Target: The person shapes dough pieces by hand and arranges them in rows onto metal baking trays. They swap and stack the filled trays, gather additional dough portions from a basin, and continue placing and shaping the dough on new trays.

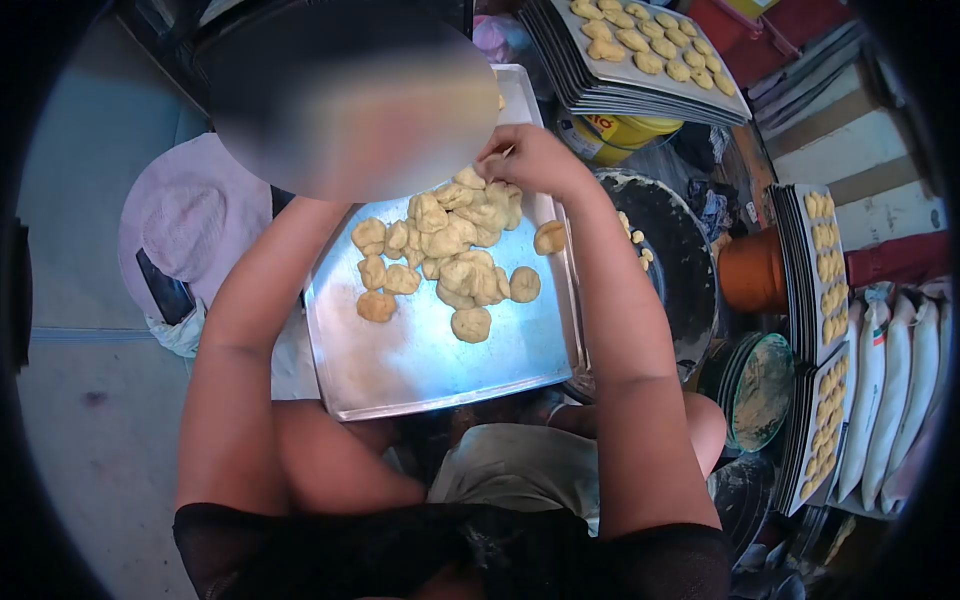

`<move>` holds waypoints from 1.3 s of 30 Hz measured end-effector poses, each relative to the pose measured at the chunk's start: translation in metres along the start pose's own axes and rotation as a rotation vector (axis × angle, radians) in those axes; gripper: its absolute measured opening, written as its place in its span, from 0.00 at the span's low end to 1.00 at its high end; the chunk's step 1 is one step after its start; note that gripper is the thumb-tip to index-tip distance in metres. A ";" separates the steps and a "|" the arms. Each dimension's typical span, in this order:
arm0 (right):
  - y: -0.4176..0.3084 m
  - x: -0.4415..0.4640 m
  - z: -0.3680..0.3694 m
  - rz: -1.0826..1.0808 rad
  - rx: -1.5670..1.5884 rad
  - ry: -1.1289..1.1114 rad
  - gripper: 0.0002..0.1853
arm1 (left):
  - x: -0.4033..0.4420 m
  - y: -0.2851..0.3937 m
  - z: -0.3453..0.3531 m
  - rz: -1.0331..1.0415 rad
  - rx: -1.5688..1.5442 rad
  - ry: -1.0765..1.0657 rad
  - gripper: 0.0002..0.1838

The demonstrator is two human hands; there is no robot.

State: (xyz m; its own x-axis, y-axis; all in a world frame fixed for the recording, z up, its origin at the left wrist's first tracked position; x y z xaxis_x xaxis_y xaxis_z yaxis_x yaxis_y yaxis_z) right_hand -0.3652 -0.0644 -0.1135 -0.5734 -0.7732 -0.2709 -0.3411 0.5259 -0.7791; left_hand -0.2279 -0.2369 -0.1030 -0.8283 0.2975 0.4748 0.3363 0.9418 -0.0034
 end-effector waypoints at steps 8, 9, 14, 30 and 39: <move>0.006 0.019 0.006 -0.132 -0.186 0.600 0.12 | 0.001 0.017 0.001 0.081 -0.036 -0.093 0.17; 0.002 0.013 0.006 -0.143 -0.192 0.621 0.12 | -0.002 0.025 -0.013 0.031 -0.111 -0.154 0.17; -0.009 -0.018 0.028 -0.189 -0.190 0.156 0.12 | -0.066 0.041 -0.062 -0.064 -0.534 -0.418 0.16; -0.086 -0.016 0.078 -0.215 -0.122 0.258 0.18 | -0.090 -0.019 -0.050 -0.383 -0.408 0.062 0.15; -0.041 -0.003 0.063 -0.078 0.066 0.143 0.16 | -0.083 -0.001 -0.051 -0.190 0.062 0.092 0.15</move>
Point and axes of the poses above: each hand's wrist, its own x-axis towards the middle knuckle, its own z-axis out of the palm, y = z × x, the point moved 3 cm from there along x, towards the middle knuckle, and after that the axes turned 14 degrees about z, right-handed, at the moved point
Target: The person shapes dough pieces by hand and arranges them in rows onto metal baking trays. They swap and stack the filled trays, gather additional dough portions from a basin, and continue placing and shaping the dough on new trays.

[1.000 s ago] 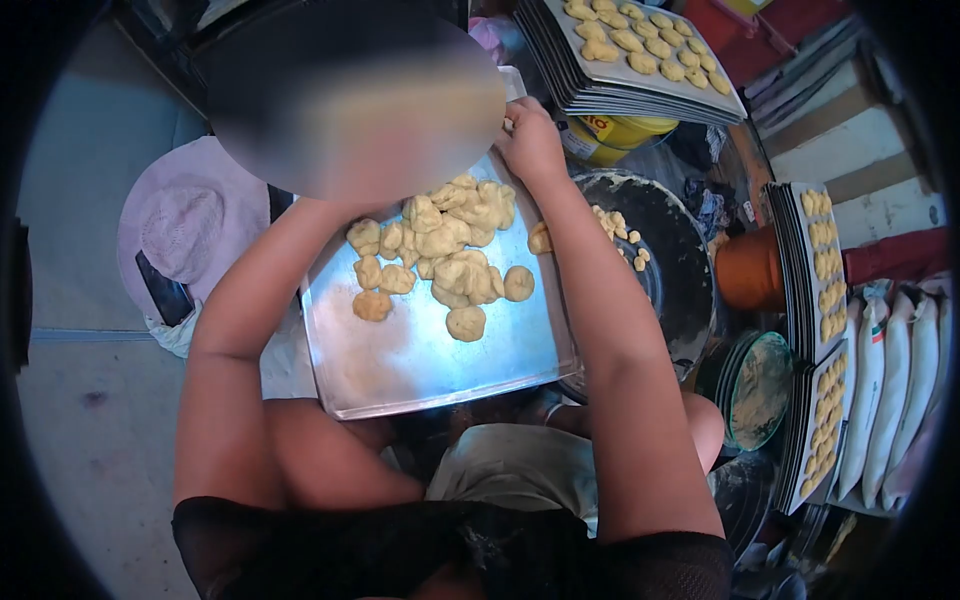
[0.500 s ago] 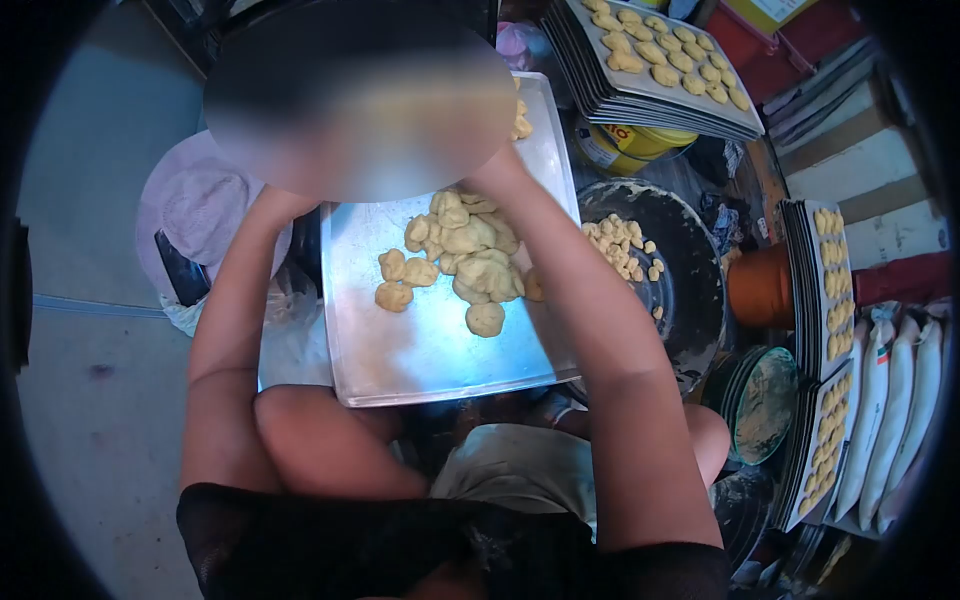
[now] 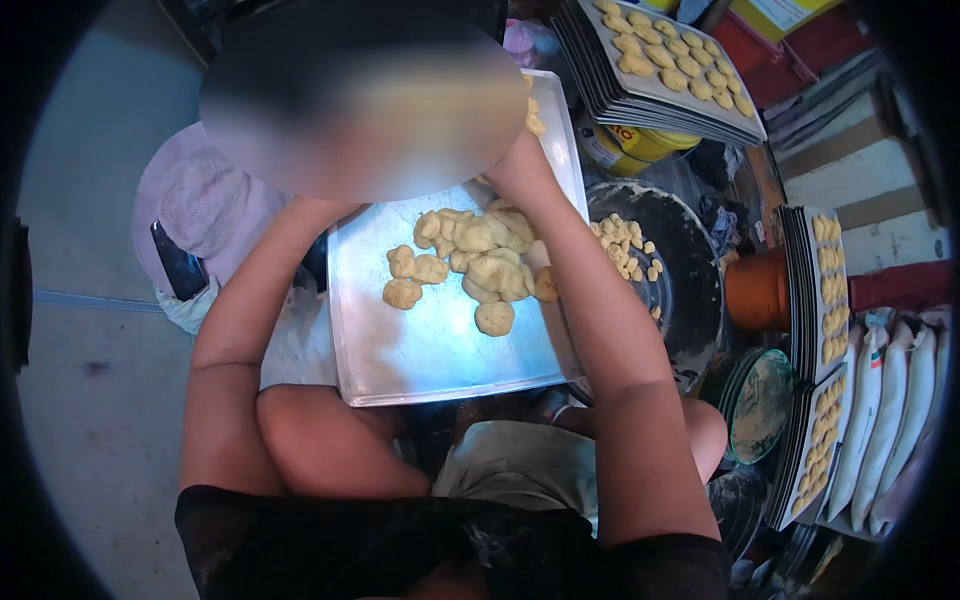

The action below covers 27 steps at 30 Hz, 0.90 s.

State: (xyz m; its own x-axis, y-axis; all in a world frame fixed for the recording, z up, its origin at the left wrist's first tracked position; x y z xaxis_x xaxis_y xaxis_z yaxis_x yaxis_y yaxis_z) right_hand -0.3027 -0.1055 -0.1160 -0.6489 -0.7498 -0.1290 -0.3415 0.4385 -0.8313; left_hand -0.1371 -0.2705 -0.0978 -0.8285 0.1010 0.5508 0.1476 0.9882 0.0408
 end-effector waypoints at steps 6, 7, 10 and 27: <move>-0.003 -0.005 0.003 -0.118 -0.323 0.208 0.18 | 0.018 0.017 0.022 0.083 0.082 -0.143 0.18; -0.002 -0.008 0.000 -0.061 -0.296 0.185 0.19 | 0.021 0.019 0.022 0.102 0.070 -0.099 0.17; 0.002 -0.017 -0.014 -0.029 -0.314 0.164 0.20 | 0.029 0.028 0.025 0.179 0.026 -0.042 0.16; 0.030 -0.020 -0.050 0.096 -0.307 0.196 0.21 | 0.078 0.058 0.068 0.333 0.030 -0.144 0.12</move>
Point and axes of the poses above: each hand's wrist, its own x-axis towards the middle knuckle, its own z-axis out of the palm, y = z × x, the point moved 3 cm from there along x, towards the middle knuckle, and after that the axes turned 14 degrees about z, right-handed, at the moved point
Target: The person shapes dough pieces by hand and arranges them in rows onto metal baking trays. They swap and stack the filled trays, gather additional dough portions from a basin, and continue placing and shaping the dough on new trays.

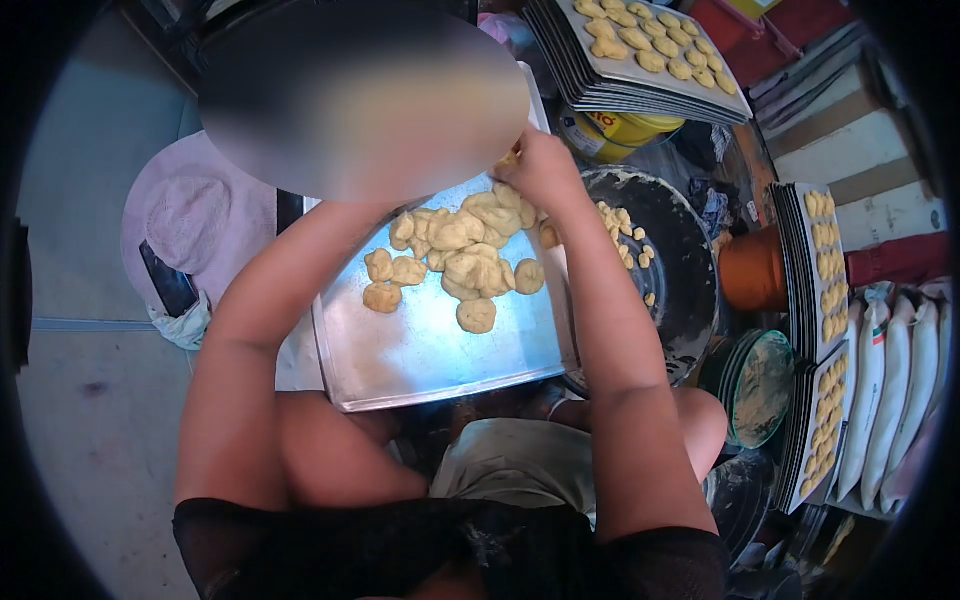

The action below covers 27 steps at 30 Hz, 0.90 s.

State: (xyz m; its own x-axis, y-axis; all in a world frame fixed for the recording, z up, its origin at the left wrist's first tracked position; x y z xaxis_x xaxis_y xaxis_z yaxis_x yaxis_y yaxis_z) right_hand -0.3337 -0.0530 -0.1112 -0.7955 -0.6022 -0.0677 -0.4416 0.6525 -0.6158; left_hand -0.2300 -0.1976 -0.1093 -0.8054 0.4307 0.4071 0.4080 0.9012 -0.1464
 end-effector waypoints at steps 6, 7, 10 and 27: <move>0.018 0.015 -0.004 -0.229 0.097 0.181 0.14 | 0.010 0.001 0.011 -0.055 0.033 -0.038 0.14; 0.017 0.015 -0.002 -0.197 0.115 0.171 0.14 | 0.009 0.001 0.008 -0.070 0.031 0.017 0.15; 0.017 0.007 -0.007 -0.262 -0.026 0.271 0.17 | 0.001 0.006 -0.009 -0.148 -0.068 0.046 0.17; -0.053 -0.034 0.034 -0.206 0.176 -0.241 0.18 | -0.116 -0.026 -0.078 -0.604 -0.678 -0.017 0.17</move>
Point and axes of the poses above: each hand's wrist, its own x-axis towards the middle knuckle, its own z-axis out of the palm, y = z × x, the point moved 3 cm from there along x, towards the middle knuckle, and after that the axes turned 14 degrees about z, right-handed, at the moved point
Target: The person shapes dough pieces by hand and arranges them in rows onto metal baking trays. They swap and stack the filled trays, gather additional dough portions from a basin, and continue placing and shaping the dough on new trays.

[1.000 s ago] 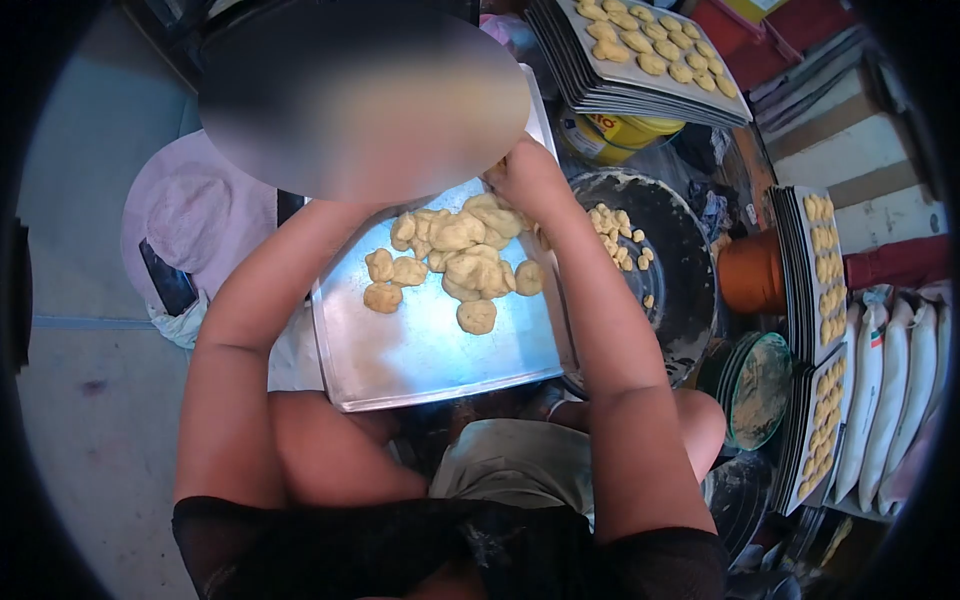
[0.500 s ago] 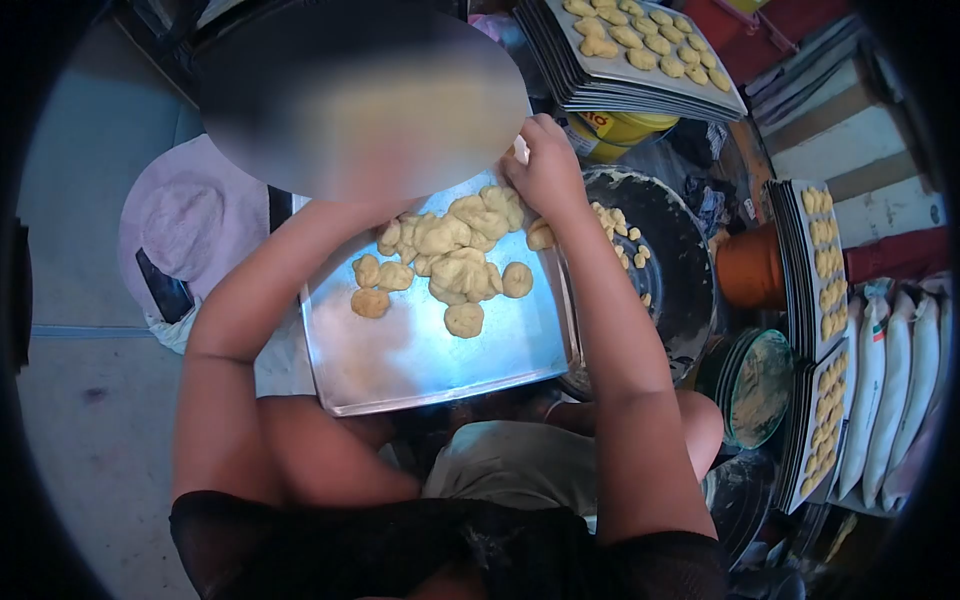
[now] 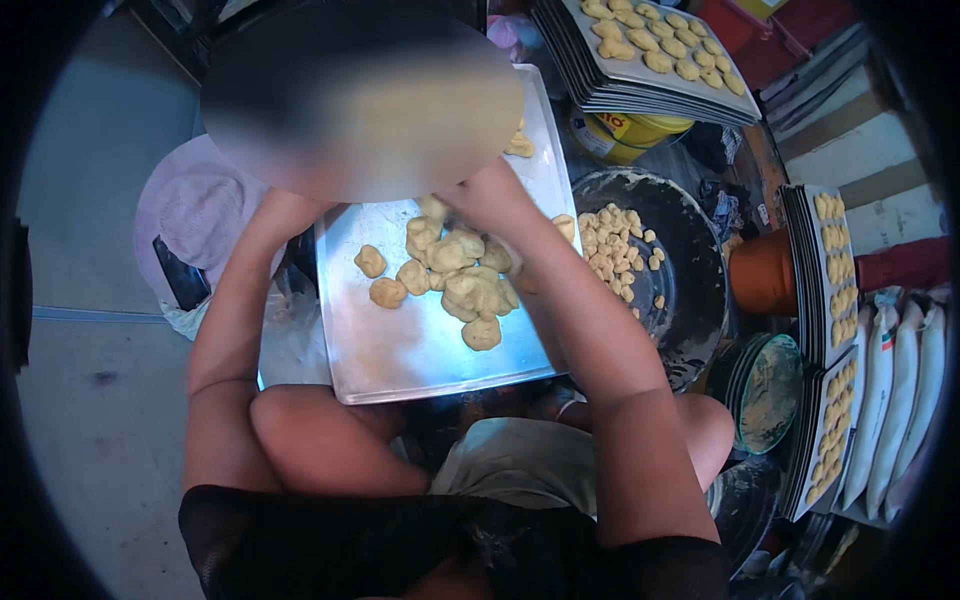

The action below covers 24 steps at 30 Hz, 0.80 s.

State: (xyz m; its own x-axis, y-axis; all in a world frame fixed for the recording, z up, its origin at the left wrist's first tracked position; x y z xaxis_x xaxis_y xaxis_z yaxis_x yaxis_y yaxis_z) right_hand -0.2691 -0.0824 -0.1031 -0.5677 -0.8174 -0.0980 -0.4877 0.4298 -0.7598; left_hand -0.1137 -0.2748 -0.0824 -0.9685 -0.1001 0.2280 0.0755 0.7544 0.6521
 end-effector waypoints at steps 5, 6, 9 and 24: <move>-0.017 -0.004 0.016 -0.041 -0.258 0.031 0.26 | 0.000 -0.005 0.009 0.013 -0.034 0.157 0.18; -0.016 -0.007 0.013 -0.005 -0.249 -0.019 0.26 | -0.001 -0.001 0.010 0.079 0.029 0.102 0.19; -0.006 -0.005 0.016 0.068 -0.243 -0.011 0.26 | 0.000 0.012 0.015 0.276 0.231 0.008 0.21; 0.020 -0.008 -0.003 0.105 -0.165 0.121 0.24 | 0.030 0.037 0.079 0.516 0.484 0.104 0.18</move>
State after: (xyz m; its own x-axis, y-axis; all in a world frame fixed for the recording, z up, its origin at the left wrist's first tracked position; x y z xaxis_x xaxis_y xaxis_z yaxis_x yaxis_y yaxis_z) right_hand -0.2765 -0.0660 -0.1156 -0.6914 -0.7173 -0.0859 -0.5180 0.5751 -0.6331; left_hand -0.1585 -0.1979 -0.1086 -0.8082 0.3042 0.5043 0.3810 0.9230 0.0536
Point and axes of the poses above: each hand's wrist, its own x-axis towards the middle knuckle, its own z-axis out of the palm, y = z × x, the point moved 3 cm from there along x, towards the middle knuckle, and after that the axes turned 14 degrees about z, right-handed, at the moved point
